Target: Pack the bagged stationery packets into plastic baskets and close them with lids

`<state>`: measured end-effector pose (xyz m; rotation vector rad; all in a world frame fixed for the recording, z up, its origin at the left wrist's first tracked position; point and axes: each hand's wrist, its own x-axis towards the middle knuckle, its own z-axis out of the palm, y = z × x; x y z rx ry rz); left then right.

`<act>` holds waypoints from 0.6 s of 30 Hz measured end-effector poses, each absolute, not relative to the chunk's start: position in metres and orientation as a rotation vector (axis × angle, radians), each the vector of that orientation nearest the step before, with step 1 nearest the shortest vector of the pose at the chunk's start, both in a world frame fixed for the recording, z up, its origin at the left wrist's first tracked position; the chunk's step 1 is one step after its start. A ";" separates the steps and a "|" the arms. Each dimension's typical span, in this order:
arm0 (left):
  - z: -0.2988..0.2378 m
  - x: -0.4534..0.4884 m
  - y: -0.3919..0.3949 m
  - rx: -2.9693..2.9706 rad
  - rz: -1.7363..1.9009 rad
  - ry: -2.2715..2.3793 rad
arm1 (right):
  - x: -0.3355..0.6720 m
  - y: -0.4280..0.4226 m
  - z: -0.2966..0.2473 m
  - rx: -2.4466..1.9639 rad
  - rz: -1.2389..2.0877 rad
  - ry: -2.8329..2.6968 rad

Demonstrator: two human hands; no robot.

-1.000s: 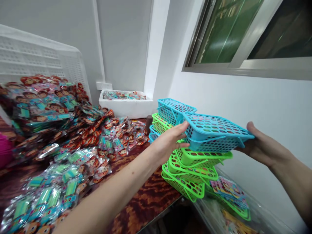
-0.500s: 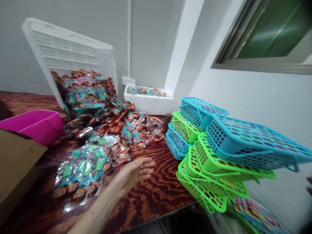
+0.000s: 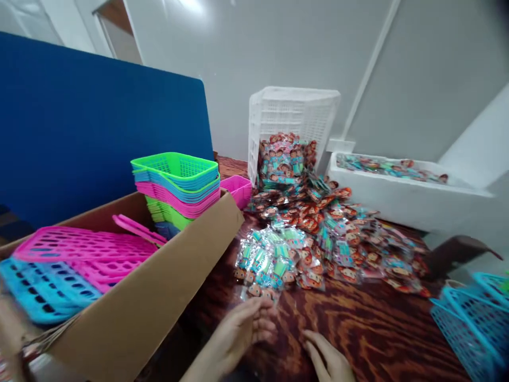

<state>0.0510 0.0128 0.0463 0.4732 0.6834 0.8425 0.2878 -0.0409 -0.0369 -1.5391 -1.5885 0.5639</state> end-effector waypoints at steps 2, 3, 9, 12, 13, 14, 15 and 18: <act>0.046 0.038 0.011 0.469 0.866 0.721 | 0.287 -0.030 -0.029 -1.564 0.528 -1.600; 0.045 0.033 0.012 0.457 0.864 0.742 | 0.285 -0.027 -0.027 -1.591 0.511 -1.578; 0.042 0.032 0.043 0.497 0.719 0.841 | 0.264 -0.021 -0.040 -1.725 0.186 -1.491; 0.052 0.038 0.077 0.609 0.696 0.971 | 0.259 -0.021 -0.043 -1.758 0.122 -1.529; 0.055 0.045 0.092 0.663 0.691 1.017 | 0.259 -0.020 -0.043 -1.774 0.123 -1.522; 0.057 0.056 0.107 0.736 0.695 1.050 | 0.259 -0.019 -0.042 -1.793 0.124 -1.510; 0.060 0.070 0.122 0.814 0.713 1.073 | 0.260 -0.018 -0.040 -1.813 0.121 -1.493; 0.070 0.133 0.150 1.052 0.774 1.071 | 0.262 -0.015 -0.036 -1.859 0.119 -1.459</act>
